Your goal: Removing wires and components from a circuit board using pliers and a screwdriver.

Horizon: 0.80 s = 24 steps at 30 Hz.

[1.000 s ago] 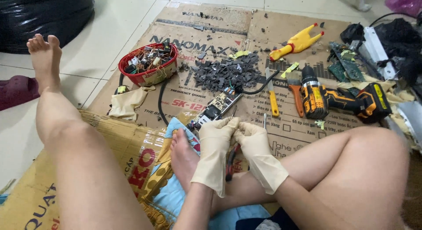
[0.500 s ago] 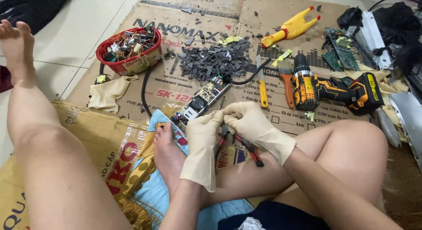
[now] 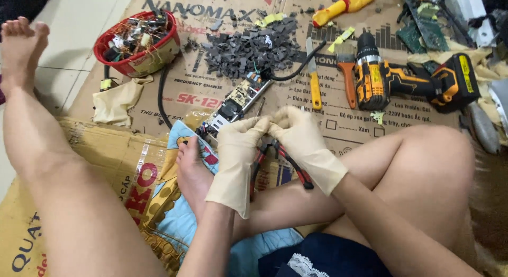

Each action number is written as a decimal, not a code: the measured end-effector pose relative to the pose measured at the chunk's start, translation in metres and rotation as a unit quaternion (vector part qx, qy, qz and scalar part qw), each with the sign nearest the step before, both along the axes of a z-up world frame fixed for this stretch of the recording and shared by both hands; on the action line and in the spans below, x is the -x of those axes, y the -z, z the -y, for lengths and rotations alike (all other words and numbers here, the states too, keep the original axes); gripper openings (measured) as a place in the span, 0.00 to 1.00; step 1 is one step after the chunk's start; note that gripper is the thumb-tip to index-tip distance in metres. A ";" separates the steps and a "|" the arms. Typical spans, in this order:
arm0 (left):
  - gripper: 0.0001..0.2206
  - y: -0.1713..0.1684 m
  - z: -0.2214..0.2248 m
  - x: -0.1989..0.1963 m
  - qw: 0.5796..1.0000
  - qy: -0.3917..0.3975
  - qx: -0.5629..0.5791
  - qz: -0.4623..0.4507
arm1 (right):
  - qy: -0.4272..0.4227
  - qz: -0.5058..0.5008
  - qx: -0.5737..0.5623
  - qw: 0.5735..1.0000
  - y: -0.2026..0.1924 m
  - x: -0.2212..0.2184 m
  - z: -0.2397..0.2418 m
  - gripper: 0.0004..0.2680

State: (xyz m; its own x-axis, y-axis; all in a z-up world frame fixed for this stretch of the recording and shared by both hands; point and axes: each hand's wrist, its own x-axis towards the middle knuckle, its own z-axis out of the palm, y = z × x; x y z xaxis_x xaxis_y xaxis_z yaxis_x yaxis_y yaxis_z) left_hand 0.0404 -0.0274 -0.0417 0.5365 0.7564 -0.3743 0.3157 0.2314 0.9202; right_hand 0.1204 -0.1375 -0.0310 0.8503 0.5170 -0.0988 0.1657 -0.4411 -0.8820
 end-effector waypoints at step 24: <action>0.04 -0.028 0.003 -0.001 0.954 0.209 -0.189 0.101 | 0.187 0.062 -0.097 0.976 -0.033 0.013 0.021 0.02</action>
